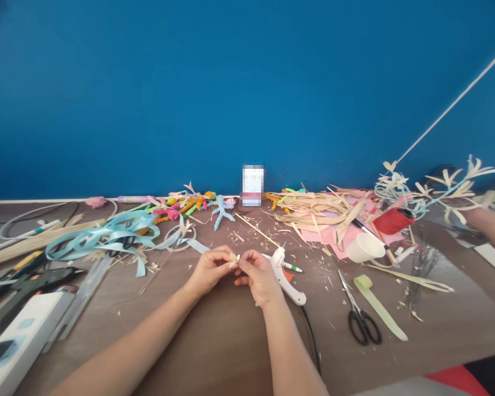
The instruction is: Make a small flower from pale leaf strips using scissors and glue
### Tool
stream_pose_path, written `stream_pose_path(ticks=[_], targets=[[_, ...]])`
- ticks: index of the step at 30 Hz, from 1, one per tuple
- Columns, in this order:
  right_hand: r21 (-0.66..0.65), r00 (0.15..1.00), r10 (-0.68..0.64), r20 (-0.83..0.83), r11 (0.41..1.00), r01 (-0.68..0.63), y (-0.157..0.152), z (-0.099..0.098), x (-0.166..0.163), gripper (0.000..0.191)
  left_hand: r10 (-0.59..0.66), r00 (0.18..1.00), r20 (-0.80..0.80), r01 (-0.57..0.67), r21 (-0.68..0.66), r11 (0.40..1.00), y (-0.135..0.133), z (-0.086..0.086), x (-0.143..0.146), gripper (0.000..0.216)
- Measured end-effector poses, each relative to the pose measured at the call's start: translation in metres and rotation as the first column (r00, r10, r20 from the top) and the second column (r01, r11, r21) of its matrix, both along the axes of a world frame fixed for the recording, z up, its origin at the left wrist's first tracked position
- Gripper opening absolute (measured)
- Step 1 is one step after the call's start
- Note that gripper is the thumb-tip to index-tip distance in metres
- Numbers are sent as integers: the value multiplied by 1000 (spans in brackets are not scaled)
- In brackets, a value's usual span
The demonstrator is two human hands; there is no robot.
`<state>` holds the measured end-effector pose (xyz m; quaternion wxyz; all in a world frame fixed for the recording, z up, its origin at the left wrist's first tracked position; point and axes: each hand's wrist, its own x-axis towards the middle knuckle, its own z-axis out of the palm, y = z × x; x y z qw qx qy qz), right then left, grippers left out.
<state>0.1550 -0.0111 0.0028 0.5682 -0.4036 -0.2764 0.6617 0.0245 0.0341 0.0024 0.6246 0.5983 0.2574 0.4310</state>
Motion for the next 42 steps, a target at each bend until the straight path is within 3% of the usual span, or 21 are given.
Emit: stream_pose_path(ticks=[6, 11, 19, 23, 26, 30, 37, 42], targets=[[190, 951, -192, 241, 970, 148, 1, 0, -5, 12, 69, 997, -32, -68, 45, 997, 3, -4, 0, 14], [322, 851, -287, 439, 935, 149, -1, 4, -8, 5, 113, 993, -25, -112, 42, 993, 4, -8, 1, 15], [483, 646, -424, 634, 870, 97, -7, 9, -9, 9, 194, 976, -94, -183, 116, 976, 3, -5, 0, 12], [498, 635, -444, 633, 861, 106, -7, 8, -11, 11, 214, 972, -97, -202, 121, 972, 2, -3, 0, 14], [456, 685, -411, 601, 881, 127, -6, 4, -13, 11, 241, 966, -90, -231, 110, 967, 2, -4, 1, 13], [414, 721, -387, 575, 898, 151, -5, 1, -17, 15, 274, 961, -36, -274, 16, 962, 3, -7, 2, 12], [455, 558, -451, 696, 879, 142, -7, 3, -17, 7, 158, 982, 102, -124, -279, 952, 4, -10, 6, 14], [443, 543, -441, 715, 886, 137, -8, 5, -14, 5, 134, 984, 117, -81, -375, 924, 4, -13, 6, 14]])
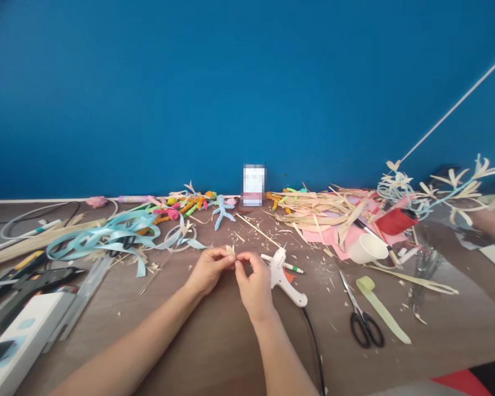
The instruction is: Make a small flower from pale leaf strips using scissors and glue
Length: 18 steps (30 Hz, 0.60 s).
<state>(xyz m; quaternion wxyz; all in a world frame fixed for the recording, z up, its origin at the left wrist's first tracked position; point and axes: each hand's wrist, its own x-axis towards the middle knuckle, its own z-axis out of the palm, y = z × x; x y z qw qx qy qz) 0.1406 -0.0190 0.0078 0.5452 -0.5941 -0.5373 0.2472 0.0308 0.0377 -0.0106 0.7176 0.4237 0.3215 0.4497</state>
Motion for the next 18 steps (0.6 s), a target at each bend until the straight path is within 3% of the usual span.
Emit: stream_pose_path(ticks=[5, 10, 14, 18], targets=[[-76, 959, 49, -279, 994, -73, 4, -2, 2, 2, -30, 998, -50, 35, 91, 995, 0, 2, -1, 13], [-67, 803, 136, -580, 975, -213, 7, -5, 4, 3, -72, 997, -14, 74, 163, 984, -2, 7, -2, 12], [-42, 717, 182, -673, 958, -283, 7, -6, 5, 4, -109, 994, -7, 108, 226, 968, -1, 8, -4, 10], [-36, 713, 187, -676, 958, -286, 7, -6, 7, 6, -67, 998, -12, 67, 277, 958, 0, 8, -5, 9]])
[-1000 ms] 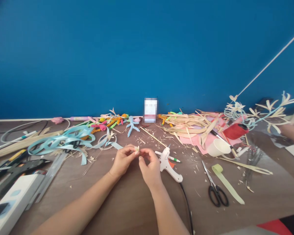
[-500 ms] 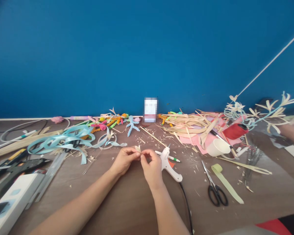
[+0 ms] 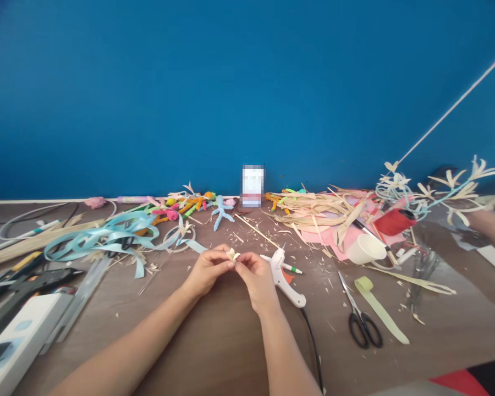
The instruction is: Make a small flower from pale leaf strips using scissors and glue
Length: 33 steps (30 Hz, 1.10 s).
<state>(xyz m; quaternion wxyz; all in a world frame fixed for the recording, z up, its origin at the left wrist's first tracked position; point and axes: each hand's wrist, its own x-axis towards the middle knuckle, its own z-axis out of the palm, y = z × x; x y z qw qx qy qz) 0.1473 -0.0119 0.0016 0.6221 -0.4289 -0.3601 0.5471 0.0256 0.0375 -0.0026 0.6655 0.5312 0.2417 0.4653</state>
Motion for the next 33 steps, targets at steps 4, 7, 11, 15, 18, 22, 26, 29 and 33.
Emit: stream_pose_path(ticks=[4, 7, 11, 15, 18, 22, 26, 29, 33], targets=[[7, 996, -21, 81, 1000, 21, 0, -2, 1, 6, 42, 999, -7, -42, 31, 999, 0, 0, 0, 8], [20, 986, -27, 162, 1000, 24, 0, -3, 1, 4, 64, 998, -26, -62, 49, 997, 0, 1, -1, 8], [133, 923, -149, 354, 985, 108, -2, -1, -1, 7, 172, 980, -105, -162, 98, 982, 1, 0, -1, 5], [280, 813, -257, 523, 952, 121, -4, 6, -4, 5, 236, 961, -142, -219, 121, 968, 2, -5, 0, 6], [303, 757, -282, 589, 946, 117, -5, 11, -6, 3, 225, 961, -164, -205, 125, 971, 1, -7, 0, 9], [337, 676, -344, 652, 930, 148, -7, 15, -8, 2, 258, 939, -227, -217, 190, 957, -1, -5, 0, 10], [339, 638, -369, 676, 924, 176, -8, 14, -10, 4, 276, 922, -271, -195, 292, 937, -3, -2, 0, 11], [331, 640, -363, 677, 927, 176, -8, 12, -10, 4, 297, 912, -283, -190, 349, 918, -4, -1, -1, 10], [316, 644, -357, 677, 931, 183, -8, 12, -12, 5, 314, 909, -274, -194, 390, 900, -5, 0, -2, 11]])
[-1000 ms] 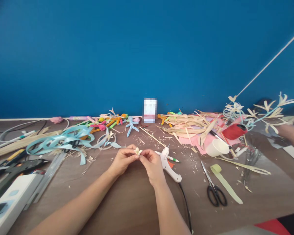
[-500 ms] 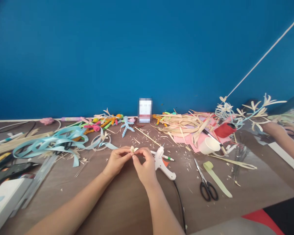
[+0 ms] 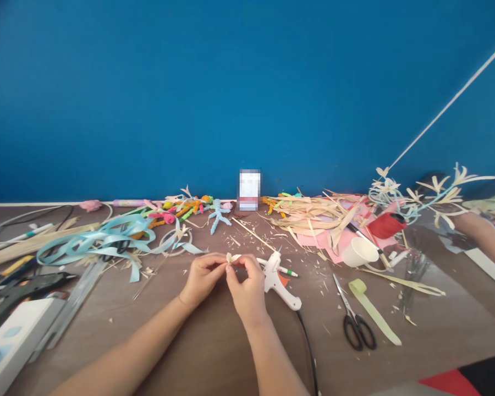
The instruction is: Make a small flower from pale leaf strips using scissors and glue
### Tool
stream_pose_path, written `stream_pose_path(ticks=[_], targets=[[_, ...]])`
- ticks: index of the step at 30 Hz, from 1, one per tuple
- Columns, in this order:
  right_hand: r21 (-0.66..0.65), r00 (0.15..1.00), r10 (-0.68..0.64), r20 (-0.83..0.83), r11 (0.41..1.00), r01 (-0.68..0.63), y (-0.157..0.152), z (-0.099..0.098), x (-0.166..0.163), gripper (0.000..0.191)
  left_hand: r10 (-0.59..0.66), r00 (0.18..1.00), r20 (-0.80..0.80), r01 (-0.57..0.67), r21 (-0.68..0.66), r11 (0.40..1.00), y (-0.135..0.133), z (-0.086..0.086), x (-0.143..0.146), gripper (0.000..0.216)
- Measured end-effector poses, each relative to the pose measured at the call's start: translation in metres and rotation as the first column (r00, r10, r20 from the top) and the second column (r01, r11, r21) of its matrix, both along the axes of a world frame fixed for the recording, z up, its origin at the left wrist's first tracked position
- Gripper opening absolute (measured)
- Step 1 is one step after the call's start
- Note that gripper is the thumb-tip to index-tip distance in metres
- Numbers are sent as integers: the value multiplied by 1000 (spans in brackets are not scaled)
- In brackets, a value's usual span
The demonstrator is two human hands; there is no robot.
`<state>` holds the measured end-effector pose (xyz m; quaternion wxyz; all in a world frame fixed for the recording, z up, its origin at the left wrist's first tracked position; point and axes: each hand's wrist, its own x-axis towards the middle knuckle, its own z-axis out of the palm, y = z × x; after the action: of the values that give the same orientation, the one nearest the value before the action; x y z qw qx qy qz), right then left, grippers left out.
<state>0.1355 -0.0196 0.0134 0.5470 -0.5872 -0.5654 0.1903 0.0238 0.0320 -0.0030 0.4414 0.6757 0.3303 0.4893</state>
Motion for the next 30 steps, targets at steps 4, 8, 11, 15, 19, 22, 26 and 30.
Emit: stream_pose_path(ticks=[4, 8, 11, 15, 19, 22, 26, 30], targets=[[-2, 1000, -15, -11, 1000, 14, 0, 1, -2, 7, 6, 1000, 3, -6, 7, 1000, -2, 2, 0, 12], [-3, 1000, -15, -15, 1000, 15, -1, 1, -3, 6, -4, 1000, 0, 4, -20, 1000, -3, 4, 0, 12], [12, 1000, -17, -15, 1000, 18, -1, 2, -4, 4, 15, 999, 52, -10, -86, 996, -2, 4, 1, 11], [9, 1000, 10, -9, 1000, -10, 0, 2, -7, 11, 95, 981, 167, -46, -275, 960, 1, 0, 3, 10], [-29, 999, -10, -48, 1000, 8, 0, 2, -5, 22, 126, 955, 267, -10, -399, 917, 6, -4, 4, 11], [-58, 995, -28, -96, 998, 23, -2, 6, 0, 22, 151, 935, 322, 7, -441, 897, 10, -6, 4, 11], [-106, 993, -50, -107, 994, 39, -14, 27, 8, 19, 191, 907, 376, 19, -488, 873, 12, -7, 4, 13], [-141, 996, -79, -35, 987, 74, -30, 59, 34, 16, 186, 894, 407, 69, -536, 841, 12, -7, 7, 16]])
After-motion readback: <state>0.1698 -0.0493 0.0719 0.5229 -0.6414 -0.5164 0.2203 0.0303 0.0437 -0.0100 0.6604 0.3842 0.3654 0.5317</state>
